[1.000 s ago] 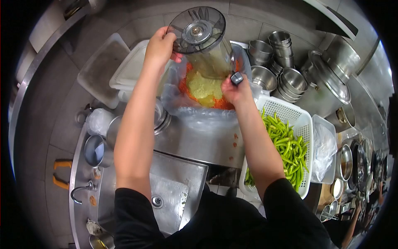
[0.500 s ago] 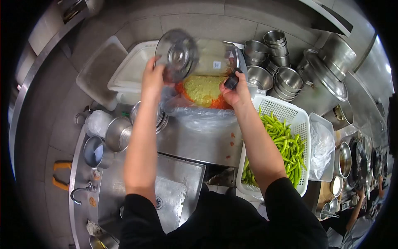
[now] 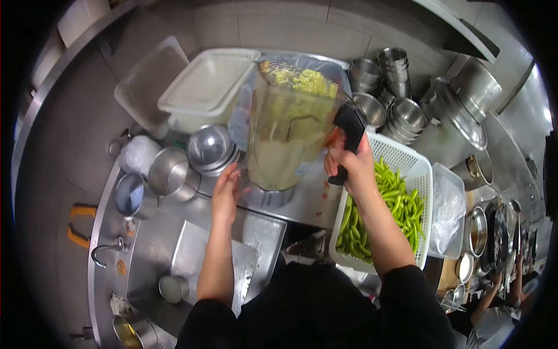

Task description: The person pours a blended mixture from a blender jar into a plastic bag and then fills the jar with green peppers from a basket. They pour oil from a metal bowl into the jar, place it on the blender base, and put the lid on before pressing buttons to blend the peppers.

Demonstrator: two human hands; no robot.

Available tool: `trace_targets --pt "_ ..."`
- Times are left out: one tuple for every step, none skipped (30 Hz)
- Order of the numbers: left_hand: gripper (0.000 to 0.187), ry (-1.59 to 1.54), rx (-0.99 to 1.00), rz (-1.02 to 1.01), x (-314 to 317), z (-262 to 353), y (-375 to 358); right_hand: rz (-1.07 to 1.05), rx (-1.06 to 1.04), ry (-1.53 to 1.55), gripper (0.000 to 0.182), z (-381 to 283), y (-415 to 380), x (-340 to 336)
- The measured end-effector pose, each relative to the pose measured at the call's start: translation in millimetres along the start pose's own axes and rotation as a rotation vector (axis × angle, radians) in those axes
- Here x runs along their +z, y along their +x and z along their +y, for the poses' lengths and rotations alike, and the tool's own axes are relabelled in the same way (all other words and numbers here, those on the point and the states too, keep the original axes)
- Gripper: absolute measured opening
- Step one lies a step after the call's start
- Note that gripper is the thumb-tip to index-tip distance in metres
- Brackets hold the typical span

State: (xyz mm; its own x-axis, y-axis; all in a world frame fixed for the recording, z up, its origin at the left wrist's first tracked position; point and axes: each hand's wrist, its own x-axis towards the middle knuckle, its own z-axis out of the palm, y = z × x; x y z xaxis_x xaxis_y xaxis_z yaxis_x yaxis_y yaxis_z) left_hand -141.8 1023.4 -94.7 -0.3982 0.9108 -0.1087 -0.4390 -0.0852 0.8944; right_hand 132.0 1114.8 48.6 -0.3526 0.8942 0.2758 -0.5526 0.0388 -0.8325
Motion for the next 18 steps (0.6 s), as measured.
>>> trace_targets --pt "0.046 0.071 -0.038 -0.012 -7.1 -3.5 -14.1 0.011 0.018 0.000 0.037 3.5 -16.2 -3.8" --pt "0.046 0.068 -0.049 -0.007 -8.7 -7.2 -32.4 0.021 0.027 -0.159 0.043 5.6 -32.9 -6.3" --pt "0.047 0.127 -0.027 -0.047 -5.1 -9.2 -53.2 0.029 0.030 -0.318 0.049 7.2 -47.8 -7.3" --pt "0.049 0.187 -0.005 -0.093 -1.9 -13.1 -66.7 0.067 0.079 -0.320 0.056 13.7 -61.4 -11.4" --pt "0.049 0.186 -0.017 -0.098 -1.5 -21.3 -73.5 0.072 0.105 -0.347 0.056 20.7 -73.3 -14.4" --pt "0.049 0.231 -0.008 -0.120 -1.9 -31.7 -77.8 0.095 0.116 -0.336 0.056 29.7 -83.3 -16.0" --pt "0.049 0.280 -0.001 -0.145 -3.4 -41.5 -80.2 0.122 0.126 -0.322 0.057 41.3 -92.2 -19.0" --pt "0.046 0.281 -0.029 -0.133 -4.6 -52.5 -79.8 0.125 0.132 -0.324 0.059 59.6 -100.8 -31.4" --pt "0.046 0.285 -0.050 -0.162 -9.7 -68.9 -76.0 0.110 0.112 -0.372 0.058 67.0 -106.4 -34.1" --pt "0.046 0.353 -0.007 -0.140 -17.8 -86.7 -69.6 0.123 0.069 -0.452 0.057 82.9 -115.3 -46.0" --pt "0.045 0.418 0.040 -0.121 -21.4 -99.0 -65.7 0.137 0.028 -0.536 0.055 94.7 -122.8 -55.9" --pt "0.043 0.466 0.031 -0.069 -21.3 -106.2 -67.3 0.114 0.005 -0.508 0.054 92.2 -122.6 -51.9" --pt "0.045 0.466 0.001 -0.100 -8.1 -95.4 -73.3 0.086 -0.015 -0.480 0.053 86.0 -119.6 -46.4" --pt "0.047 0.514 -0.008 -0.156 0.9 -86.6 -75.6 0.058 0.063 -0.514 0.051 76.5 -119.1 -44.2" --pt "0.049 0.561 -0.009 -0.209 7.2 -83.1 -73.5 0.026 0.079 -0.630 0.051 76.9 -120.1 -48.5" --pt "0.051 0.528 0.053 -0.176 9.4 -92.0 -73.4 0.058 0.144 -0.696 0.051 77.1 -120.0 -50.0" --pt "0.051 0.536 0.103 -0.163 9.5 -97.1 -72.4 0.088 0.211 -0.761 0.052 74.0 -120.7 -53.1" --pt "0.052 0.661 0.107 -0.147 11.6 -93.3 -74.8 -0.005 0.305 -1.027 0.059 35.9 -115.4 -40.0"
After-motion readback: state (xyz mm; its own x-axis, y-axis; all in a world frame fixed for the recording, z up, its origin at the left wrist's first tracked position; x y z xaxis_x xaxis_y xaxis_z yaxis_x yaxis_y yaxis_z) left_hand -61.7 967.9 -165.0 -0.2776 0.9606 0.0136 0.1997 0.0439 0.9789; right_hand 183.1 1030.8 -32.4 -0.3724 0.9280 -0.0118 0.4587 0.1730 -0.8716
